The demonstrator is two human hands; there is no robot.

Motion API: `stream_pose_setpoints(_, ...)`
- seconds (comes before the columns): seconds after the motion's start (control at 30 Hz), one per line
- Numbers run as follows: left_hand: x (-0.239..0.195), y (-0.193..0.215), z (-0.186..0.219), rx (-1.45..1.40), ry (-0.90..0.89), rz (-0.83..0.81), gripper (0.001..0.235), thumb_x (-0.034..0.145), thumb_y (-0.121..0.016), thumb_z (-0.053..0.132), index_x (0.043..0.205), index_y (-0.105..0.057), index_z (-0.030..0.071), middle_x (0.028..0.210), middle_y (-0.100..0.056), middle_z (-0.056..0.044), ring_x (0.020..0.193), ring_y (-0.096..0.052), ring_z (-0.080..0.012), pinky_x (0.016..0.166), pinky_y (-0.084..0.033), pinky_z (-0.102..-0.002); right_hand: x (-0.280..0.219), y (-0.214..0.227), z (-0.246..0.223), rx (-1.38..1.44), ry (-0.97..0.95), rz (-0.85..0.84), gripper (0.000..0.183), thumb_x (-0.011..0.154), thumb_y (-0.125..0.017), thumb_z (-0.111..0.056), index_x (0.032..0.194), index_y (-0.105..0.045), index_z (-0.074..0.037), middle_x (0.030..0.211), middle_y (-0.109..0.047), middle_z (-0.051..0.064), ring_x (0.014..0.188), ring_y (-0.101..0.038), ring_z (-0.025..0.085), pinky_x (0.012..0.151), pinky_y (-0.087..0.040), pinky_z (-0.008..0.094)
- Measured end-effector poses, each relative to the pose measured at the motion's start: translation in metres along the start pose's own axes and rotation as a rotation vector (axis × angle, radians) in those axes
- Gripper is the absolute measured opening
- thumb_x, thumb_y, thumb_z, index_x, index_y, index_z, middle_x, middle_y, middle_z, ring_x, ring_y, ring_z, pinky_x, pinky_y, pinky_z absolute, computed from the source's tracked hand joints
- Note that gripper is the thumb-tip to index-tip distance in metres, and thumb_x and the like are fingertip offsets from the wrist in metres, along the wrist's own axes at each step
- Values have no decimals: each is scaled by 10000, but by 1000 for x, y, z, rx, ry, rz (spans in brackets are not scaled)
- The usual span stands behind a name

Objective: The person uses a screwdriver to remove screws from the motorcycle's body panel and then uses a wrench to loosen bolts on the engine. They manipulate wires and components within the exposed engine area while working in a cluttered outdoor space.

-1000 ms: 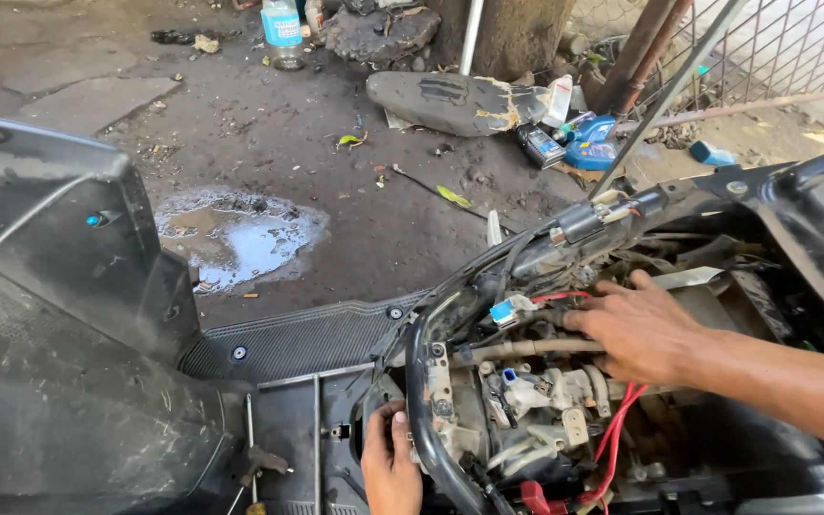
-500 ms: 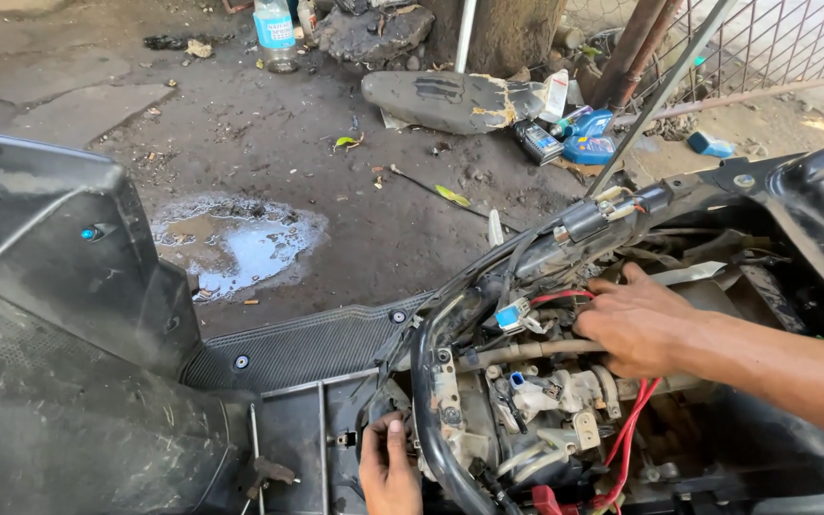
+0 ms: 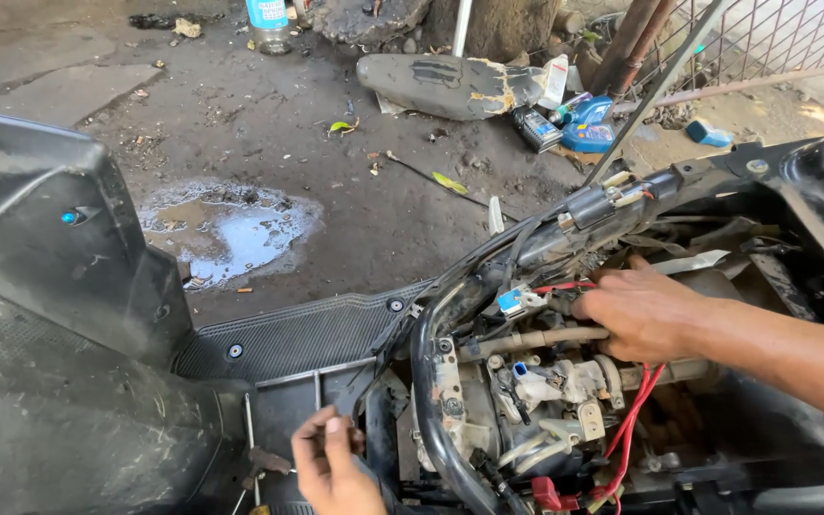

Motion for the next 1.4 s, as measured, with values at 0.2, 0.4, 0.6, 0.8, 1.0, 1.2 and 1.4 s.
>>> stream_pose_setpoints(0.2, 8, 11, 24, -45, 100, 66, 247, 1040, -575, 256, 1191, -643, 72, 902, -650, -105, 681, -574, -225, 611, -481, -370, -4, 6, -5, 80, -31, 28, 532, 778, -599, -52, 1274, -628, -244, 917, -796, 45, 1051, -716, 227, 1256, -257, 658)
stream_pose_setpoints(0.4, 10, 12, 31, -71, 101, 10, 214, 1003, -605, 189, 1127, -654, 22, 742, -570, -110, 630, -565, -210, 566, -462, -341, 1, -4, -1, 69, -10, 36, 563, 740, -568, -71, 1273, -670, -219, 1006, -803, 58, 1053, -714, 249, 1197, -326, 618)
stream_pose_setpoints(0.6, 8, 10, 40, -92, 218, 39, 256, 990, -606, 191, 1176, -641, 20, 826, -609, -114, 646, -554, -223, 570, -447, -358, 6, -22, 10, 80, -82, 51, 483, 834, -580, -101, 1293, -631, -246, 875, -707, 13, 866, -653, 175, 843, -539, 353)
stream_pose_setpoints(0.8, 16, 10, 37, -43, 195, -19, 269, 1017, -583, 222, 1230, -622, 61, 876, -560, -120, 702, -543, -251, 618, -493, -434, 25, -34, 21, 4, 1, 32, 483, 852, -595, -185, 1332, -572, -233, 960, -643, 18, 927, -600, 171, 876, -489, 371)
stream_pose_setpoints(1.0, 12, 8, 38, 35, 106, -93, 216, 1000, -597, 186, 1145, -641, 31, 824, -557, -119, 638, -521, -224, 614, -483, -390, 9, -16, 2, 41, -12, -33, 120, 860, -566, -130, 918, -639, -205, 774, -638, -24, 657, -589, 141, 590, -467, 314)
stream_pose_setpoints(1.2, -14, -32, 53, 282, -246, -218, 207, 992, -609, 242, 1066, -676, 61, 996, -712, -61, 754, -636, -131, 657, -534, -261, 4, -5, 19, 108, 30, -44, 738, 797, -626, -106, 1488, -392, -222, 998, -728, 183, 999, -678, 443, 836, -544, 480)
stream_pose_setpoints(1.4, -16, -133, 169, 408, -231, -113, 256, 1029, -576, 285, 1074, -663, 48, 869, -653, -78, 791, -608, -164, 692, -501, -274, 10, 13, 48, 212, 53, -10, 824, 715, -626, 169, 1467, -444, -114, 472, -564, -16, 959, -728, 282, 1215, -300, 684)
Point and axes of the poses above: each hand's wrist, its own x-axis towards the middle knuckle, its own y-axis out of the back of the hand, z = x × y, the point moved 3 cm from there along x, towards the middle knuckle
